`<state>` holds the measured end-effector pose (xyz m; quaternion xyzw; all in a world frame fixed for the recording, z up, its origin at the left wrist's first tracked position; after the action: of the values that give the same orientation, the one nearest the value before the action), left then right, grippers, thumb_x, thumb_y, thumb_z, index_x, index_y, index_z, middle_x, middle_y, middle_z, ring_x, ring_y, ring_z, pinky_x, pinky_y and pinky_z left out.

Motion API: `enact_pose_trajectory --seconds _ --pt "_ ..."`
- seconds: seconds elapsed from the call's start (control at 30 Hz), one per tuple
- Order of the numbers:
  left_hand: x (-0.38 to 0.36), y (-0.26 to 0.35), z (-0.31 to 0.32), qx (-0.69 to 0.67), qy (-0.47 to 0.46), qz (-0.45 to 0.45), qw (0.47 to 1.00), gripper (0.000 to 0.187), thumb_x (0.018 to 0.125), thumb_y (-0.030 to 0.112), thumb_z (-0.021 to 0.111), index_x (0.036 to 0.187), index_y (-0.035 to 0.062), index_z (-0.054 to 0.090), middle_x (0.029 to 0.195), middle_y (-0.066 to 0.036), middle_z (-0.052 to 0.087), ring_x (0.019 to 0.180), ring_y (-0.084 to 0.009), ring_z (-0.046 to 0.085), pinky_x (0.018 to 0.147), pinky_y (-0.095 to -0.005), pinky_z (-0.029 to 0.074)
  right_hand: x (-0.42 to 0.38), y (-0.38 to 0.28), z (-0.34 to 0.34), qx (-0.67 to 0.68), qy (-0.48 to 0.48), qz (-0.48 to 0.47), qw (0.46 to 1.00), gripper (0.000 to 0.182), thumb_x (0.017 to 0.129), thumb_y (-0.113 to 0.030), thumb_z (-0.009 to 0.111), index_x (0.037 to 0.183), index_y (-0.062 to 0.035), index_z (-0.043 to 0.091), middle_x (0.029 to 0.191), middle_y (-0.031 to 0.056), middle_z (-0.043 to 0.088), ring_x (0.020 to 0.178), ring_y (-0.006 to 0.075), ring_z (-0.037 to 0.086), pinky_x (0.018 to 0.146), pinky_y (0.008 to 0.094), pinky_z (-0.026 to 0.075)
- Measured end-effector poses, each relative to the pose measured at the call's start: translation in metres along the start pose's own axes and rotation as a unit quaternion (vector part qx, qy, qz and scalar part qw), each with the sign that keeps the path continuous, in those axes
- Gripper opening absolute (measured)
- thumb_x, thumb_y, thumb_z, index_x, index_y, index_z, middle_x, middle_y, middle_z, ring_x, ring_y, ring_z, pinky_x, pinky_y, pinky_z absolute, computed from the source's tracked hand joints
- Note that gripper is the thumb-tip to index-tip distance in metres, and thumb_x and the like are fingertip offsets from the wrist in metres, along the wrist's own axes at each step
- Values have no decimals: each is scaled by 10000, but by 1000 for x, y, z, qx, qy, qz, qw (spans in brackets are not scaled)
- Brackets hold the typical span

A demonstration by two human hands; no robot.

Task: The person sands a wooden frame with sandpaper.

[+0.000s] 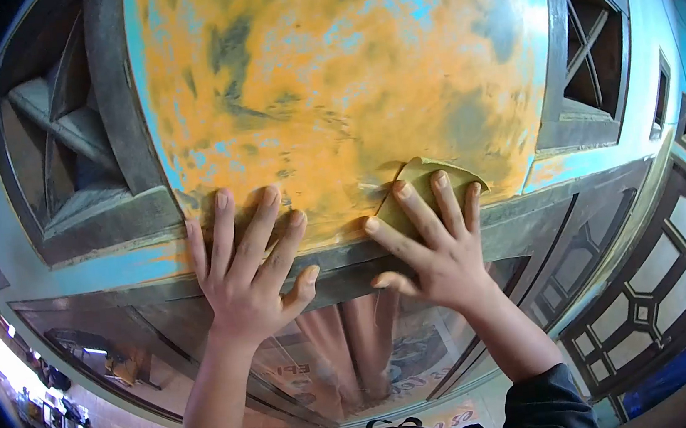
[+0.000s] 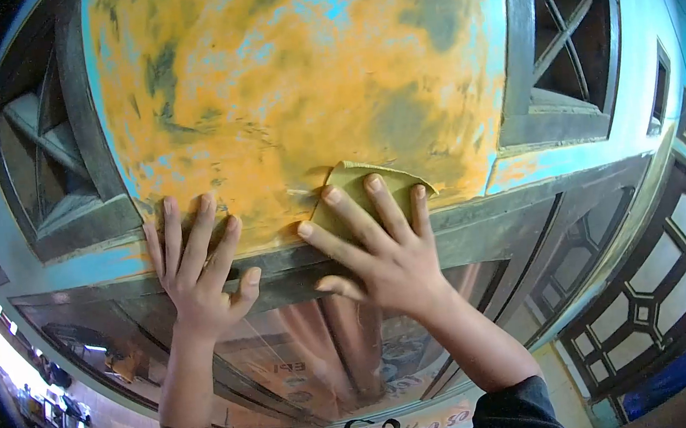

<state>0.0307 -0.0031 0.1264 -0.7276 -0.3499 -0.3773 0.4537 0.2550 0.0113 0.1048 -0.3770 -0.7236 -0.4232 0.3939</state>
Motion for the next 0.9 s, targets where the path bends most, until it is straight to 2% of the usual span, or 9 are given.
enact_pose_trajectory --seconds 0.07,0.13,0.2,0.3,0.43,0.57,0.67,0.8,0.9 --pt "-2 1 3 -11 10 2 1000 513 983 485 496 1361 169 639 1531 -124 497 1488 -447 303 1215 -629 100 -7 26 -4 -15 15 39 999 600 965 -670 455 1445 -327 566 1639 127 309 1532 421 180 1209 653 21" --pt "-3 2 3 -15 11 -1 1000 519 981 481 494 1372 168 632 1539 -126 487 1491 -451 292 1216 -630 88 -5 64 -21 8 64 191 979 570 975 -630 480 1436 -311 577 1632 136 318 1524 441 186 1204 654 36" --pt "2 5 4 -7 8 -10 1000 531 979 482 490 1386 166 622 1547 -129 476 1492 -461 282 1214 -634 81 -1 55 -21 19 101 184 978 569 975 -631 472 1435 -312 577 1631 140 317 1523 442 188 1205 656 28" --pt "5 11 3 0 2 -19 1000 547 978 484 486 1402 161 609 1556 -135 464 1493 -475 269 1210 -641 76 -2 6 -5 14 8 31 999 542 972 -606 501 1424 -320 587 1616 148 345 1515 444 215 1204 659 33" --pt "4 11 7 3 18 -14 1000 553 976 483 485 1409 159 603 1563 -142 453 1496 -479 260 1207 -646 73 8 64 -27 0 63 179 982 519 982 -565 520 1429 -310 586 1617 148 345 1513 452 209 1205 659 46" --pt "4 11 7 6 14 -18 1000 546 976 482 485 1408 169 606 1564 -146 450 1494 -482 261 1208 -644 74 -3 16 -7 28 3 48 998 598 938 -636 541 1459 -343 549 1594 112 393 1506 436 243 1199 669 23" --pt "3 11 7 6 17 -13 1000 539 980 488 477 1401 178 612 1559 -152 456 1491 -488 264 1208 -644 75 -17 20 -5 44 -31 63 997 622 922 -633 569 1461 -324 545 1586 105 408 1513 426 239 1198 664 -16" --pt "1 12 8 9 19 -10 1000 529 985 498 468 1385 189 623 1550 -159 466 1483 -498 274 1206 -649 78 -19 23 -6 93 -9 87 992 650 899 -625 610 1431 -254 572 1598 129 390 1516 456 209 1189 675 -30" --pt "1 12 8 10 21 -5 1000 522 985 505 467 1373 197 631 1547 -161 469 1477 -503 283 1203 -656 83 -16 23 -9 69 -34 55 996 650 901 -668 574 1420 -276 589 1603 153 375 1518 465 195 1192 669 -18"
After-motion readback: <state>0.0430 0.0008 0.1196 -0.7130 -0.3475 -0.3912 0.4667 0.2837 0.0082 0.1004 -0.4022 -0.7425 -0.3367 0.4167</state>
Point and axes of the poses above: each hand's wrist, its own x-axis towards the middle knuckle, its own z-axis out of the palm, y = z × x, the point moved 6 cm from there along x, towards the middle knuckle
